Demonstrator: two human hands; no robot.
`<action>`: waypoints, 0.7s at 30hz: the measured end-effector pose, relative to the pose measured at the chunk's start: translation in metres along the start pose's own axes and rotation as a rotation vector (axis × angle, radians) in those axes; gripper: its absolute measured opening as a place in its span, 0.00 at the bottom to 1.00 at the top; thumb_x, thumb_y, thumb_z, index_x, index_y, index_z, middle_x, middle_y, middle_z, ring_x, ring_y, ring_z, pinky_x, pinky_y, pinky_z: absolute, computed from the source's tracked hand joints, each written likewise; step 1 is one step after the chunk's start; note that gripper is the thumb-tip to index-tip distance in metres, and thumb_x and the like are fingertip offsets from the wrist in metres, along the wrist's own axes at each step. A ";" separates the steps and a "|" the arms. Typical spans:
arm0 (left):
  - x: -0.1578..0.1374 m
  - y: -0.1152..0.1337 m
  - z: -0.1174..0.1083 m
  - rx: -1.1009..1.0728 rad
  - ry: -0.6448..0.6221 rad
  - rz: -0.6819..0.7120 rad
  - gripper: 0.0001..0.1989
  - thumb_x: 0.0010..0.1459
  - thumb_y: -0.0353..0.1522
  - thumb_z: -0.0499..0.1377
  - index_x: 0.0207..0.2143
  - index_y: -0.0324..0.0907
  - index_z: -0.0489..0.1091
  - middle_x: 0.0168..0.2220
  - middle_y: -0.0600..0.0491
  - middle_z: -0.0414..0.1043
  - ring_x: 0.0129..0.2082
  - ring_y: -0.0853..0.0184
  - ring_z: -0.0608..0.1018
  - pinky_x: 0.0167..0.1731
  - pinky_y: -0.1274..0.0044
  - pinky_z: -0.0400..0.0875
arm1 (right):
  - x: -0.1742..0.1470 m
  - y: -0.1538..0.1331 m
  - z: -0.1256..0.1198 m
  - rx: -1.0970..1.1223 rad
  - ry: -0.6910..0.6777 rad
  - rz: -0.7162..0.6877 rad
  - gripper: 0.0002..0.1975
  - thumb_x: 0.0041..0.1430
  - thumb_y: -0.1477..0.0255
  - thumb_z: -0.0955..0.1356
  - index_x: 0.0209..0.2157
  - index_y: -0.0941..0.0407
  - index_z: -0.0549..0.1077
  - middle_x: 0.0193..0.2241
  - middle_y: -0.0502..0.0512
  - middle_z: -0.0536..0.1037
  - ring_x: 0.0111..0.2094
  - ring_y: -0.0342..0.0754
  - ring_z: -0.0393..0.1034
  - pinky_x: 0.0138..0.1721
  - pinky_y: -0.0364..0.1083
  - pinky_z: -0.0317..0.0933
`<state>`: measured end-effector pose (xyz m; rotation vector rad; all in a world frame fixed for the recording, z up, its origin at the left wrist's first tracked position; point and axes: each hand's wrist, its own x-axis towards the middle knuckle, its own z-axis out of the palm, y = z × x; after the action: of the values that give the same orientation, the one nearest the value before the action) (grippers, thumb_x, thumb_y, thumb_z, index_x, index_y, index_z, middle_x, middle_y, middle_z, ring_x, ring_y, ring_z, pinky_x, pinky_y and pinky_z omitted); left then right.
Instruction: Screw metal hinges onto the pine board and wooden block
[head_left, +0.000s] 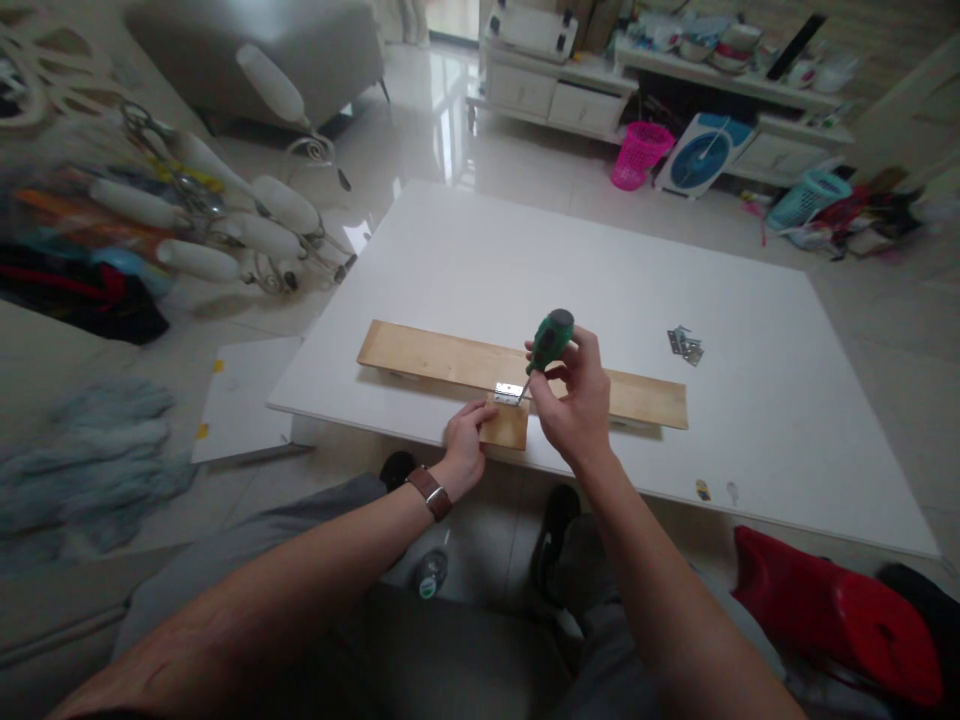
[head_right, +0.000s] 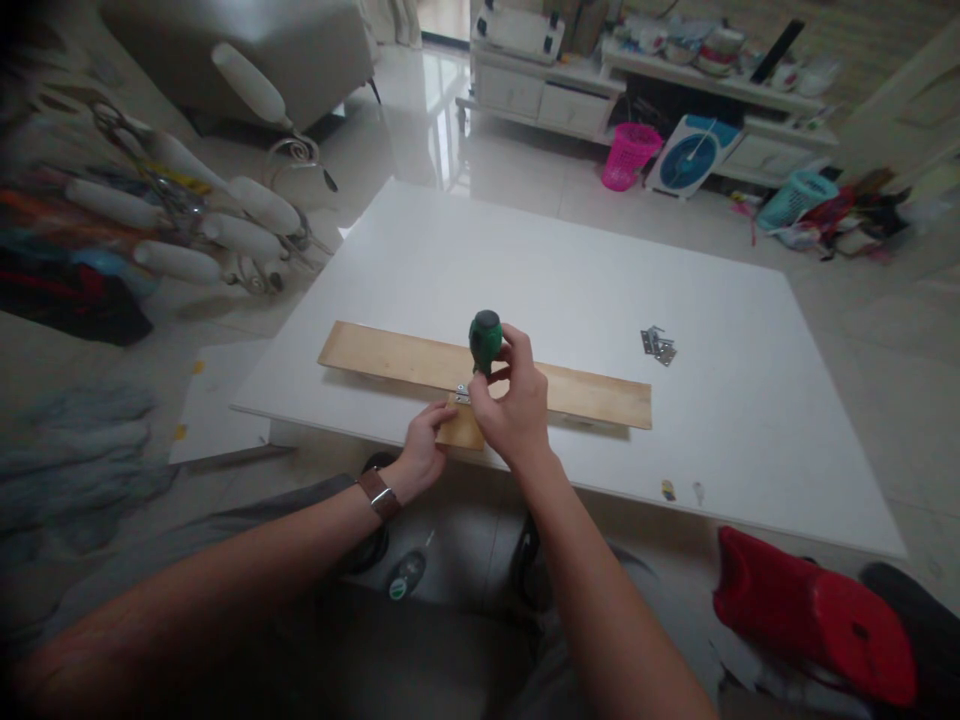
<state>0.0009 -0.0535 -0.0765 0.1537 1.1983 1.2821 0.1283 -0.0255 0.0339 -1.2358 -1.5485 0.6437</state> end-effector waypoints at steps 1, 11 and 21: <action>0.000 0.000 0.000 0.002 0.002 0.002 0.14 0.35 0.33 0.72 0.30 0.43 0.82 0.36 0.51 0.84 0.39 0.60 0.79 0.40 0.71 0.72 | 0.000 0.000 0.000 -0.002 0.000 0.005 0.28 0.58 0.76 0.69 0.59 0.48 0.66 0.45 0.56 0.83 0.45 0.53 0.82 0.41 0.52 0.78; 0.002 -0.003 -0.002 0.021 0.006 0.005 0.14 0.36 0.34 0.72 0.31 0.43 0.82 0.37 0.52 0.83 0.41 0.59 0.78 0.42 0.71 0.71 | 0.001 0.004 0.003 -0.041 0.054 -0.063 0.22 0.61 0.70 0.72 0.56 0.47 0.67 0.42 0.52 0.79 0.42 0.50 0.80 0.34 0.48 0.78; 0.002 -0.002 -0.001 0.011 -0.013 0.012 0.14 0.35 0.34 0.73 0.30 0.43 0.81 0.37 0.52 0.83 0.41 0.60 0.79 0.44 0.71 0.71 | 0.001 -0.001 0.002 0.047 0.032 -0.024 0.24 0.60 0.73 0.71 0.56 0.47 0.66 0.43 0.53 0.82 0.42 0.50 0.83 0.33 0.47 0.76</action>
<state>0.0006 -0.0529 -0.0796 0.1773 1.1955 1.2831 0.1259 -0.0240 0.0341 -1.1852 -1.5113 0.6390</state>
